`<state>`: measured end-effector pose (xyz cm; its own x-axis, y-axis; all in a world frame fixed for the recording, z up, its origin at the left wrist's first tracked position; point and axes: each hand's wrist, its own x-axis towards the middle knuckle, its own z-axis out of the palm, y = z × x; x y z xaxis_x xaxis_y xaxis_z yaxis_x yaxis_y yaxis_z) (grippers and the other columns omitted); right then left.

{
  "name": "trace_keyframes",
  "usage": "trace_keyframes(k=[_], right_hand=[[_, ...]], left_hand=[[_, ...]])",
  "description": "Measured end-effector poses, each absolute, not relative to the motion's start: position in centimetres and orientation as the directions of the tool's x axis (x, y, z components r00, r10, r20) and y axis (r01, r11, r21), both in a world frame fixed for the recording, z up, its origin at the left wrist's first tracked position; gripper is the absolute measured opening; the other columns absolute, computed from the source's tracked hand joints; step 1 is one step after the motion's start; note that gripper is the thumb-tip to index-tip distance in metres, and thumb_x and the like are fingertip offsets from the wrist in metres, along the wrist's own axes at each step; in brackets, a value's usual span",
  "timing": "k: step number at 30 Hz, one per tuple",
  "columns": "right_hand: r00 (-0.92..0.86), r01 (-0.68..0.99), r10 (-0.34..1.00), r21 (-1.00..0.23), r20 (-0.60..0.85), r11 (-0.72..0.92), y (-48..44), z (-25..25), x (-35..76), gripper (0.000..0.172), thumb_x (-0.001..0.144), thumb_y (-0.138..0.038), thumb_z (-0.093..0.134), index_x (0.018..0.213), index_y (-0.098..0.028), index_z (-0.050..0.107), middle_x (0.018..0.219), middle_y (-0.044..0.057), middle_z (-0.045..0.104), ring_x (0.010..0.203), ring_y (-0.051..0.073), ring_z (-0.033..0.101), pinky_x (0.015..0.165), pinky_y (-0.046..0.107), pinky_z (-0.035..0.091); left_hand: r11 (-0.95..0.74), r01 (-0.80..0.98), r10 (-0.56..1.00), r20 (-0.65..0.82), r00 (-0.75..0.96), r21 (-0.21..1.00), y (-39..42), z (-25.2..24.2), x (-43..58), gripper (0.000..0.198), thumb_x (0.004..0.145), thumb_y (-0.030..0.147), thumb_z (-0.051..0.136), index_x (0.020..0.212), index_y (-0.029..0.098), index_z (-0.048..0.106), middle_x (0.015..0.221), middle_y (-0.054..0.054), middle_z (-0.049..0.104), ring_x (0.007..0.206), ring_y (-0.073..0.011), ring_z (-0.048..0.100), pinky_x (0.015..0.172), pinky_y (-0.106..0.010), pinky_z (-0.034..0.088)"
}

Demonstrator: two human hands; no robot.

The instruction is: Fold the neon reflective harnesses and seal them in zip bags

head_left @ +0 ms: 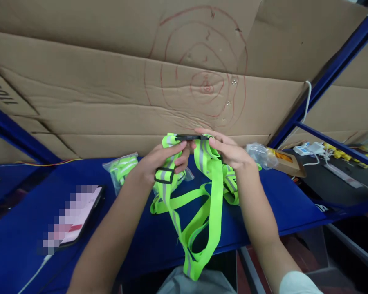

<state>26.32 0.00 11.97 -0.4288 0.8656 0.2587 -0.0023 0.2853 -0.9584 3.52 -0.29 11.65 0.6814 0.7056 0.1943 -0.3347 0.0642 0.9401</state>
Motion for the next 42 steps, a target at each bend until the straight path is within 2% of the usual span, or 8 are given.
trace_keyframes(k=[6,9,14,20,27,32,37,42], right_hand=[[-0.369,-0.204,0.883,-0.952,0.29,0.228,0.4,11.5,24.2,0.068,0.079,-0.065,0.076,0.13,-0.022,0.064,0.105,0.006,0.075,0.1,0.021,0.071,0.092,0.035,0.059],[-0.424,-0.075,0.829,-0.926,0.366,0.371,-0.6,11.9,24.8,0.084,0.077,-0.06,0.08,0.148,-0.027,0.049,0.122,0.006,0.071,0.115,0.024,0.067,0.1,0.04,0.055],[-0.546,0.02,0.753,-0.893,0.367,0.449,-1.5,11.7,25.1,0.108,0.073,-0.056,0.084,0.161,-0.032,0.027,0.137,0.008,0.063,0.126,0.027,0.061,0.103,0.042,0.054],[-0.618,-0.137,0.74,-0.963,0.265,0.231,0.1,9.7,23.1,0.066,0.067,-0.068,0.083,0.112,-0.022,0.069,0.102,0.005,0.072,0.104,0.023,0.069,0.09,0.035,0.058],[-0.536,-0.314,0.791,-0.939,0.296,0.139,0.1,9.5,24.1,0.046,0.069,-0.05,0.09,0.096,-0.019,0.068,0.082,-0.001,0.066,0.062,0.009,0.057,0.06,0.022,0.05],[-0.503,-0.081,0.821,-0.96,0.271,0.268,0.4,10.3,25.2,0.055,0.061,-0.053,0.093,0.097,-0.019,0.07,0.087,0.001,0.069,0.083,0.017,0.065,0.081,0.031,0.054],[-0.496,0.258,0.74,-0.737,0.454,0.625,-0.3,11.5,24.9,0.043,0.085,-0.05,0.076,0.113,-0.019,0.068,0.115,0.007,0.069,0.112,0.024,0.062,0.105,0.041,0.049],[-0.484,0.336,0.693,-0.617,0.535,0.711,-1.0,11.1,23.7,0.044,0.094,-0.041,0.068,0.13,-0.018,0.059,0.127,0.01,0.066,0.121,0.023,0.061,0.111,0.042,0.047]], left_hand=[[0.104,-0.247,0.641,0.125,0.757,0.963,0.2,11.2,3.1,0.046,0.088,0.057,0.071,0.103,0.014,0.074,0.07,-0.005,0.063,0.07,-0.0184,0.066,0.066,-0.029,0.057],[0.127,-0.286,0.612,0.152,0.776,0.95,-0.3,11.3,2.8,0.041,0.083,0.053,0.077,0.103,0.016,0.075,0.075,-0.007,0.069,0.071,-0.0246,0.07,0.068,-0.037,0.059],[0.074,-0.378,0.63,0.25,0.735,0.923,-1.2,11.7,2.3,0.025,0.088,0.043,0.072,0.097,0.02,0.074,0.064,-0.001,0.064,0.054,-0.0183,0.064,0.06,-0.033,0.056],[0.15,-0.436,0.623,0.257,0.739,0.887,-1.1,12.2,1.8,0.024,0.09,0.041,0.07,0.102,0.021,0.076,0.074,-0.002,0.069,0.056,-0.0162,0.065,0.052,-0.028,0.054],[0.105,-0.348,0.654,0.199,0.73,0.932,-1.5,13.1,1.4,0.023,0.088,0.038,0.075,0.103,0.02,0.078,0.084,-0.006,0.075,0.067,-0.0202,0.071,0.061,-0.031,0.058],[0.05,-0.318,0.601,0.226,0.766,0.947,-1.4,12.7,2.0,0.028,0.087,0.04,0.076,0.101,0.017,0.075,0.076,-0.007,0.074,0.062,-0.0202,0.069,0.063,-0.032,0.057],[-0.167,-0.266,0.744,0.298,0.597,0.949,-0.7,11.8,2.6,0.022,0.087,0.036,0.078,0.1,0.018,0.076,0.089,-0.006,0.076,0.085,-0.0202,0.072,0.082,-0.03,0.056],[-0.181,-0.271,0.771,0.307,0.558,0.945,0.2,10.9,2.5,0.029,0.09,0.038,0.075,0.111,0.019,0.077,0.11,-0.01,0.078,0.105,-0.0256,0.072,0.097,-0.036,0.054]])
